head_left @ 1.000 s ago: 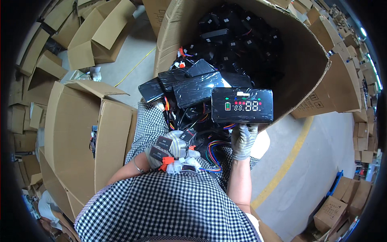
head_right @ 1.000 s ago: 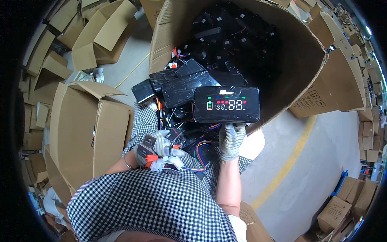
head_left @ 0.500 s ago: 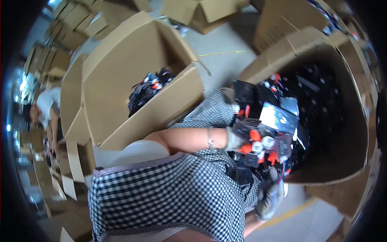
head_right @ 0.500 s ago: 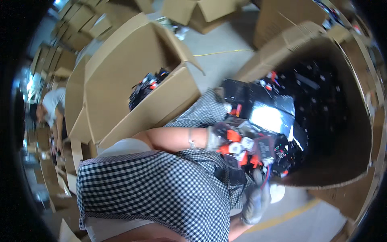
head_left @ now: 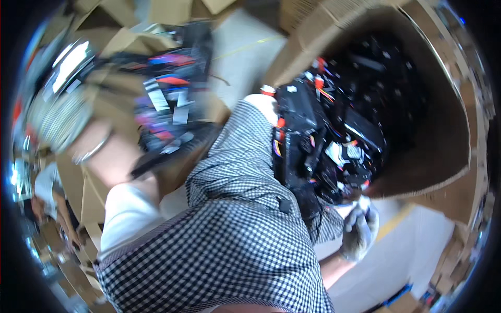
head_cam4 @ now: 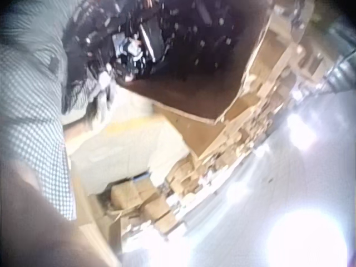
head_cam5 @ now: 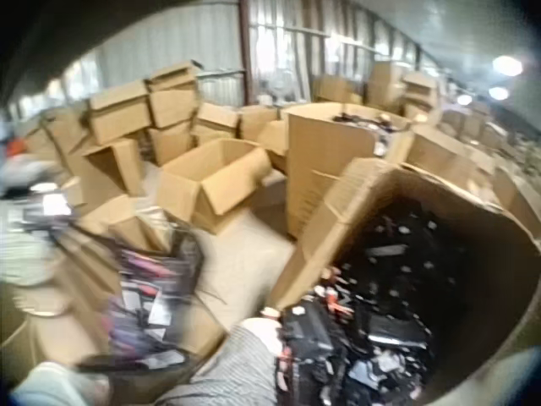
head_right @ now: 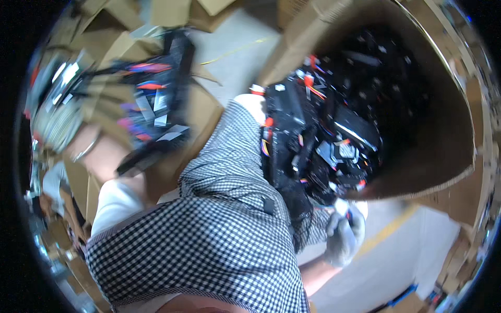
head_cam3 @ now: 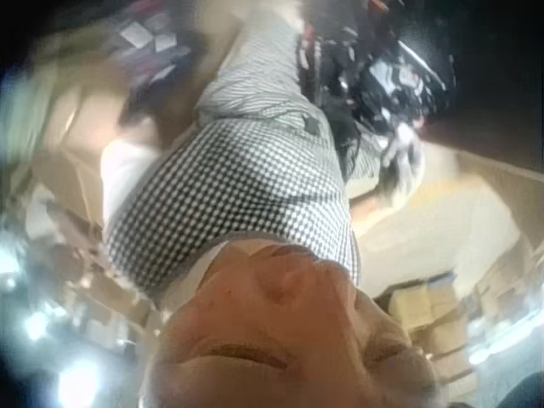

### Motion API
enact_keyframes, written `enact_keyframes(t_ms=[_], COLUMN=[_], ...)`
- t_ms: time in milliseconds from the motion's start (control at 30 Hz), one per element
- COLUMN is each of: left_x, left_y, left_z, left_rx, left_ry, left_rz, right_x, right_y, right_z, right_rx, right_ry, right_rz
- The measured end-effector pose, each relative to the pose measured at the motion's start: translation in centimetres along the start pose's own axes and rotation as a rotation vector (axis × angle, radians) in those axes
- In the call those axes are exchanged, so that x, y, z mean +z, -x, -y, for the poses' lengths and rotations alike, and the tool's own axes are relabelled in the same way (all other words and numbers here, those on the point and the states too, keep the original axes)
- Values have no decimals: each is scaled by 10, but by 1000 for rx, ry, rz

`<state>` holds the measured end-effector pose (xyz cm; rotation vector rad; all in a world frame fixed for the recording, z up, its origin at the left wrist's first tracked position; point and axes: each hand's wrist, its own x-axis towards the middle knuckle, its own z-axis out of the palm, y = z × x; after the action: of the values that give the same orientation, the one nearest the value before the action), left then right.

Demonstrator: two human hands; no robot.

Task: The person tests digital display units by taking them from a large cardboard box, connecting wire harnesses by hand to power on the screens, and placing the units into an adjacent cardboard box.

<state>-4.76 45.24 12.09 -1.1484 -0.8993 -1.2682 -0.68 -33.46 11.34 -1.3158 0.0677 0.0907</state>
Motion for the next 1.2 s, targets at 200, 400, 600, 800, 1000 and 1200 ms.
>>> enact_keyframes(t_ms=[200, 400, 600, 800, 1000, 1200], left_x=[-22, -135, -218, -233, -310, -471], left_y=[-4, -39, 7, 24, -33, -29], left_z=[60, -8, -19, -20, -103, -182], left_rx=[-231, -259, 200, 601, 74, -701], left_ry=[717, 1059, 906, 571, 1494, 2238], left_rz=[589, 1046, 1574, 1806, 1297, 3090], right_x=[2, 12, 19, 22, 9, 17], right_y=[-40, -89, -152, -205, -183, -120], right_z=[-12, -43, -115, -143, -121, -71], right_rx=[192, 297, -106, 187, 145, -277], right_ry=[-5, 543, 934, 1255, 1131, 837], right_rz=[-134, -62, 36, 192, 288, 162])
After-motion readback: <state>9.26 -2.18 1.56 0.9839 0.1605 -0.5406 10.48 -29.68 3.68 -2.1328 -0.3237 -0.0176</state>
